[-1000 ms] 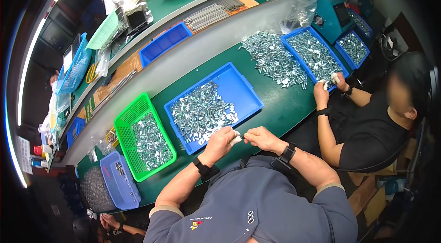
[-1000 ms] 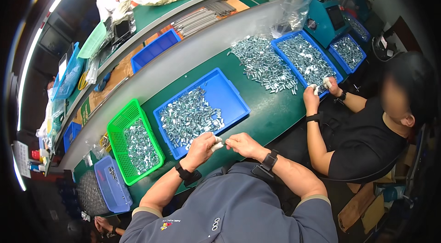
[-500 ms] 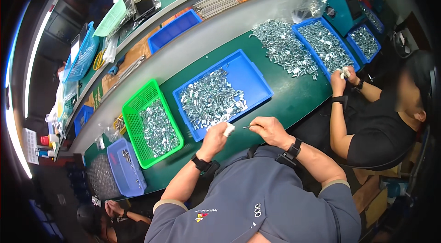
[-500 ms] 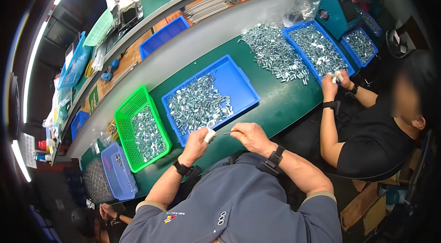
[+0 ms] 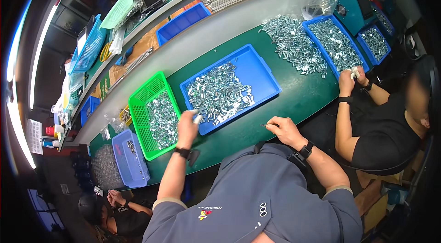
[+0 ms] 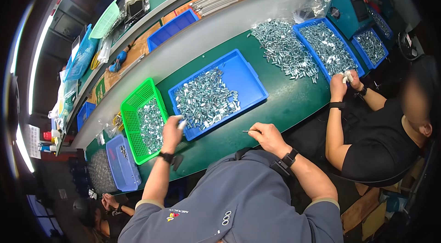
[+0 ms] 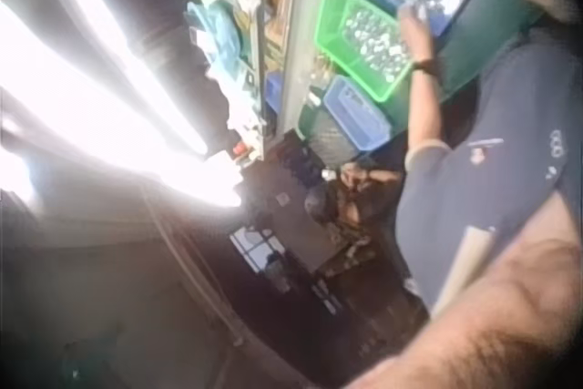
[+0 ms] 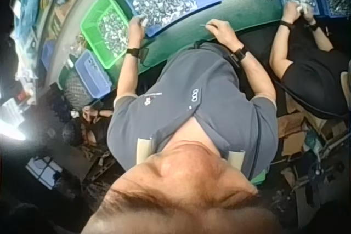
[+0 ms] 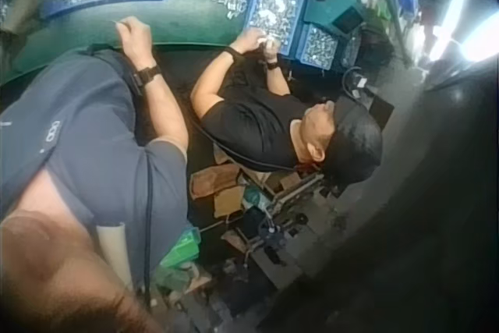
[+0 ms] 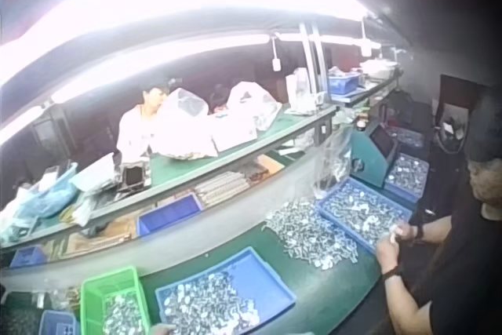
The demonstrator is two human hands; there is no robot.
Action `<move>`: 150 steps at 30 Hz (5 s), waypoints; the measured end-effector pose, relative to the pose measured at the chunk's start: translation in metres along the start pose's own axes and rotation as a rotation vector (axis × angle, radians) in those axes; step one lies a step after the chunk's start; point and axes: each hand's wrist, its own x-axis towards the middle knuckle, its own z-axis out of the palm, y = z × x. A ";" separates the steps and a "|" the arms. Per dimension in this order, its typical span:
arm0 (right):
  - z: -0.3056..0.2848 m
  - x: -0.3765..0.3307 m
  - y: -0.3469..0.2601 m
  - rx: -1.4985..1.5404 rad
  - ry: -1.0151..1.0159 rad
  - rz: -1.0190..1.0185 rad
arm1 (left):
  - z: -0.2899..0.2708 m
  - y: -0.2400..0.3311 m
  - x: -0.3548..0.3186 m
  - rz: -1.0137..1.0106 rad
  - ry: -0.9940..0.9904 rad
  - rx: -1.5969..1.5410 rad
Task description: Inspecting and sorting small metal components into different trays on a production line.
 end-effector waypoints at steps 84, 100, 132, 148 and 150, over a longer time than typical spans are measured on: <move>-0.001 0.022 -0.017 -0.038 0.027 -0.163 | -0.018 0.038 -0.023 -0.029 -0.122 -0.304; -0.014 -0.014 0.007 0.096 0.117 0.030 | 0.106 0.096 0.072 0.464 -0.490 -0.066; -0.008 -0.025 0.006 -0.018 0.136 0.071 | 0.136 0.093 0.110 0.645 -0.676 -0.071; -0.003 0.027 -0.060 0.269 0.263 -0.078 | 0.039 0.165 0.043 -0.285 -0.545 -1.241; 0.001 0.032 -0.059 0.269 0.221 -0.089 | 0.038 0.160 0.040 -0.333 -0.545 -1.291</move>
